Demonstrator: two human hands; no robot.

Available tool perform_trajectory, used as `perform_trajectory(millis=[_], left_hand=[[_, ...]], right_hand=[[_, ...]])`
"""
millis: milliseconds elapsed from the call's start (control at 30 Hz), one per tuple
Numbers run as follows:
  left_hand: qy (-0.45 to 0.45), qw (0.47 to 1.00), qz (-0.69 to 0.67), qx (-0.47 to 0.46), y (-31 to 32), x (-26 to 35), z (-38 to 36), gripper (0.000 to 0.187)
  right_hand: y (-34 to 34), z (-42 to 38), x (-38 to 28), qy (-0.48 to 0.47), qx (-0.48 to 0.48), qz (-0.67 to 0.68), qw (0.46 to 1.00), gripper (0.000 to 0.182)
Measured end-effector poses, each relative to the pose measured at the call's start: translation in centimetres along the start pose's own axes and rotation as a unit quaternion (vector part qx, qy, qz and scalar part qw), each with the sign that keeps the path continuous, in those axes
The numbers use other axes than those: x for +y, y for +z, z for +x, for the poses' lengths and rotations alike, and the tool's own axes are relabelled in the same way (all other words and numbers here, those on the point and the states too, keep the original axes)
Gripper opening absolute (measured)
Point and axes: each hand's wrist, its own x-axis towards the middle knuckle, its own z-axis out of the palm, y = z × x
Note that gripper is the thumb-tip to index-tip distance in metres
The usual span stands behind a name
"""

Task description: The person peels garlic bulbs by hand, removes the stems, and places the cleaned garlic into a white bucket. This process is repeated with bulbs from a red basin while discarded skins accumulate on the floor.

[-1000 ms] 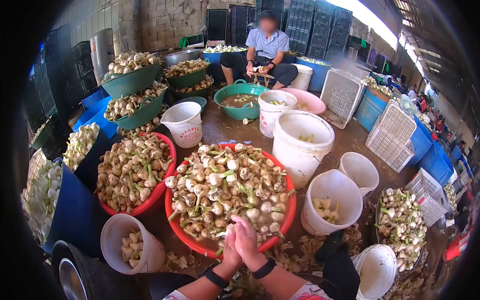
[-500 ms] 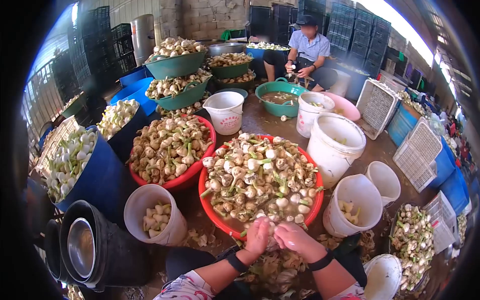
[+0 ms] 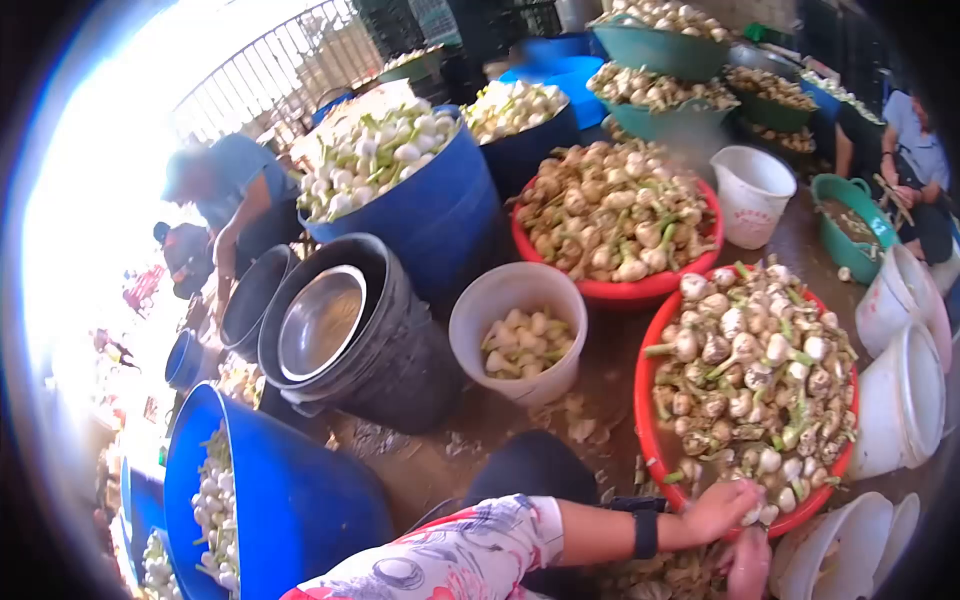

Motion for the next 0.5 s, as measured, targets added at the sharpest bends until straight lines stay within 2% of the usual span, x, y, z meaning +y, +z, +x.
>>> perform_trajectory(millis=[33,167,233,267,300,367,400,467,500], left_hand=[[-0.015,0.999,0.032,-0.024,-0.4,1.2,-0.2,0.04],[-0.032,0.998,0.044,-0.004,-0.8,2.7,-1.5,0.038],[-0.036,0.998,0.044,-0.005,-0.8,2.4,-1.6,0.032],[0.028,0.994,0.104,0.022,-0.5,2.2,-1.5,0.029],[0.024,0.993,0.104,0.038,-0.7,2.0,-1.5,0.029],[0.124,0.979,0.156,-0.036,-2.1,4.7,-1.8,0.025],[0.123,0.98,0.156,-0.015,-1.7,4.4,-1.8,0.024],[0.144,0.976,0.166,-0.005,-2.0,5.0,-2.5,0.024],[0.164,0.971,0.176,-0.01,-2.2,5.5,-2.8,0.024]], right_hand=[[1.2,-1.5,-4.8,0.039,0.019,0.078,0.996,0.029],[1.8,-1.9,-6.7,0.052,0.0,0.072,0.996,0.024],[3.4,-3.7,-11.2,0.092,-0.113,0.027,0.989,0.033],[3.1,-3.6,-10.8,0.121,-0.107,0.084,0.983,0.033],[2.7,-3.7,-10.9,0.129,-0.112,0.096,0.981,0.03],[2.1,-3.7,-10.4,0.132,-0.144,0.102,0.975,0.028],[2.4,-3.7,-10.4,0.134,-0.158,0.094,0.974,0.028],[3.2,-4.1,-11.0,0.157,-0.071,0.035,0.984,0.026],[3.5,-4.1,-11.2,0.153,-0.081,0.033,0.984,0.026]])
